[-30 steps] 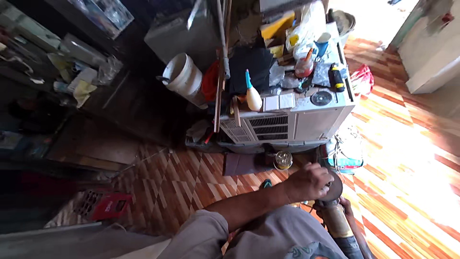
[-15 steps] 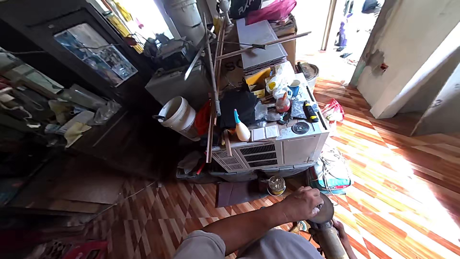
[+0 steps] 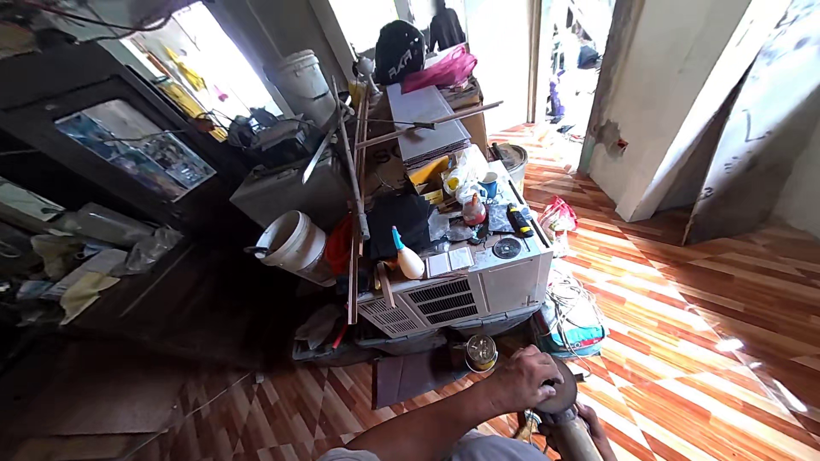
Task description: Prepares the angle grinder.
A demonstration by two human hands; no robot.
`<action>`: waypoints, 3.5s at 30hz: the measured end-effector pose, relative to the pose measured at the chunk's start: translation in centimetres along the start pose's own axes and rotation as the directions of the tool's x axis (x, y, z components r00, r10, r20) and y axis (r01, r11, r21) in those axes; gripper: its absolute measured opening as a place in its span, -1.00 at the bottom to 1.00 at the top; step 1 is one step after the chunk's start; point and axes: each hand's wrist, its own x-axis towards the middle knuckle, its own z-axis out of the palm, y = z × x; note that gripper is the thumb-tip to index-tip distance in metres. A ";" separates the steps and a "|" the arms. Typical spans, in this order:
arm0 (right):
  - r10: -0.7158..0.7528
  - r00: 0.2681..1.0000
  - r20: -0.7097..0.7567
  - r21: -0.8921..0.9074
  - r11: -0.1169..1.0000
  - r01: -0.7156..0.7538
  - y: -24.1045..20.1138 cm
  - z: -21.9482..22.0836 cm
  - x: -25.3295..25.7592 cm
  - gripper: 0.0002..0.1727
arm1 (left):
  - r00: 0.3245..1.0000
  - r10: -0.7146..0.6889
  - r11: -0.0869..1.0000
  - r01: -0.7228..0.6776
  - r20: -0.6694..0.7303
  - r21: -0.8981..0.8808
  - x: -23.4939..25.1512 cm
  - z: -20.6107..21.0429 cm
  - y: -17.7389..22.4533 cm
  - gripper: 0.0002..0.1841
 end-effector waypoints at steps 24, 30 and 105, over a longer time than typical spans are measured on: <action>-0.009 1.000 -0.001 0.001 1.000 0.009 -0.1 -0.5 -0.2 -0.33 | 0.998 -0.064 0.998 0.064 0.009 -0.012 -0.4 -0.2 0.1 -0.67; -0.042 0.996 -0.078 -0.060 0.997 0.037 -0.3 -0.1 -0.6 -0.31 | 0.996 -0.083 0.997 0.083 0.022 0.012 0.1 -0.3 0.4 -0.77; -0.001 0.999 -0.046 -0.047 0.999 -0.001 -0.7 -2.7 -2.0 -0.27 | 0.971 -0.216 0.975 0.208 0.101 0.084 0.3 -0.4 3.2 -0.58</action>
